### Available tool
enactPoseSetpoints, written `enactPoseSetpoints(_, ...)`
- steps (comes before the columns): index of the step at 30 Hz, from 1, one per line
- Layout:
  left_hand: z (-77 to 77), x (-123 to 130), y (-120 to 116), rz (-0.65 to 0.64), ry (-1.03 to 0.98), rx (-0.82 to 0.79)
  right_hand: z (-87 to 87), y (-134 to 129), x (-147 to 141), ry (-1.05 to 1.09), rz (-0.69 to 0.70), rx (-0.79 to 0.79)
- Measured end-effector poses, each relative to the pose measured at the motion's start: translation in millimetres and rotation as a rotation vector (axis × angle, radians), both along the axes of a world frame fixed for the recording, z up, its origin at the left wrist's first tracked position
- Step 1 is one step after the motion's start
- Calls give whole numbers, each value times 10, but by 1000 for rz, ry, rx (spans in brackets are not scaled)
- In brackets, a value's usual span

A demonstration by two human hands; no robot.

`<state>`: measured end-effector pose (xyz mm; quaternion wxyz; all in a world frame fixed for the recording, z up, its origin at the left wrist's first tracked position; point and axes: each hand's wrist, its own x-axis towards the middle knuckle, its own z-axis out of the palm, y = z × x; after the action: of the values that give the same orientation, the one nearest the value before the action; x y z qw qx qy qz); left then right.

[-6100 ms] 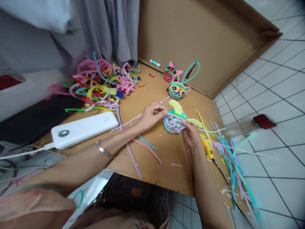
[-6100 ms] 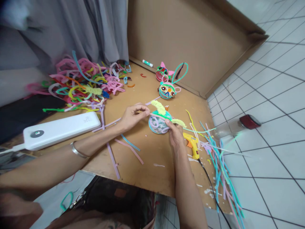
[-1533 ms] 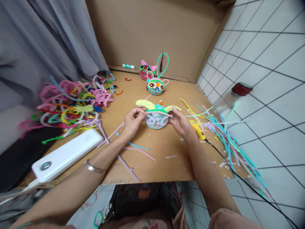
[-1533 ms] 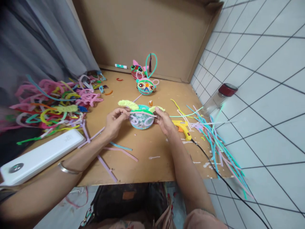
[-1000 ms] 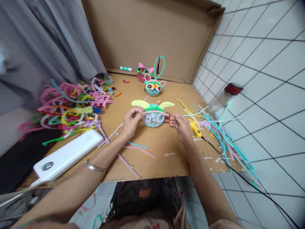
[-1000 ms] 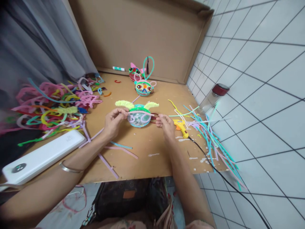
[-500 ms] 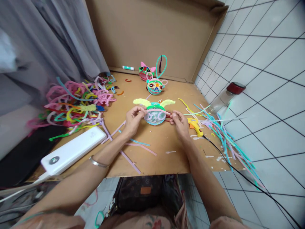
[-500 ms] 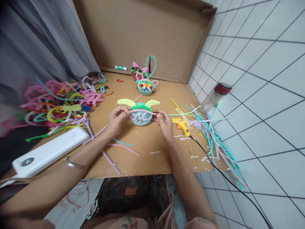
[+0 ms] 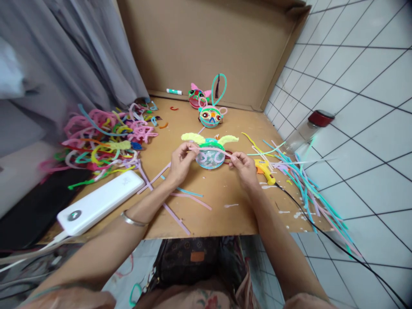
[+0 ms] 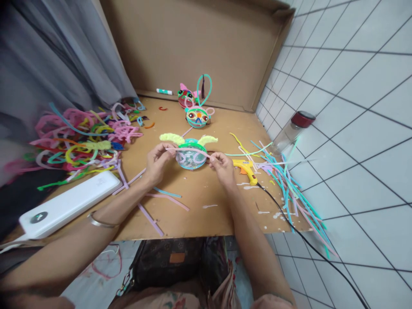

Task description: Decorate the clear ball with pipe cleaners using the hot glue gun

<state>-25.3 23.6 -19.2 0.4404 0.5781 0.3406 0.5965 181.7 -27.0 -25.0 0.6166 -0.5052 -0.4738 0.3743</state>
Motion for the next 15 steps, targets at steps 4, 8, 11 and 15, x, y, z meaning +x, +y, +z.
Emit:
enactPoseSetpoints(4, 0, -21, -15, 54, 12, 39, 48, -38, 3, -37, 73, -4)
enactPoseSetpoints(8, 31, -20, -36, 124, 64, 44, 69, -56, 5, -74, 83, -29)
enactPoseSetpoints(11, 46, -19, -32, 118, 79, 22, 69, -63, 9, -93, 93, -31)
enactPoseSetpoints(15, 52, -29, -19, 125, 93, 34, 61, -66, 11, -101, 103, -41)
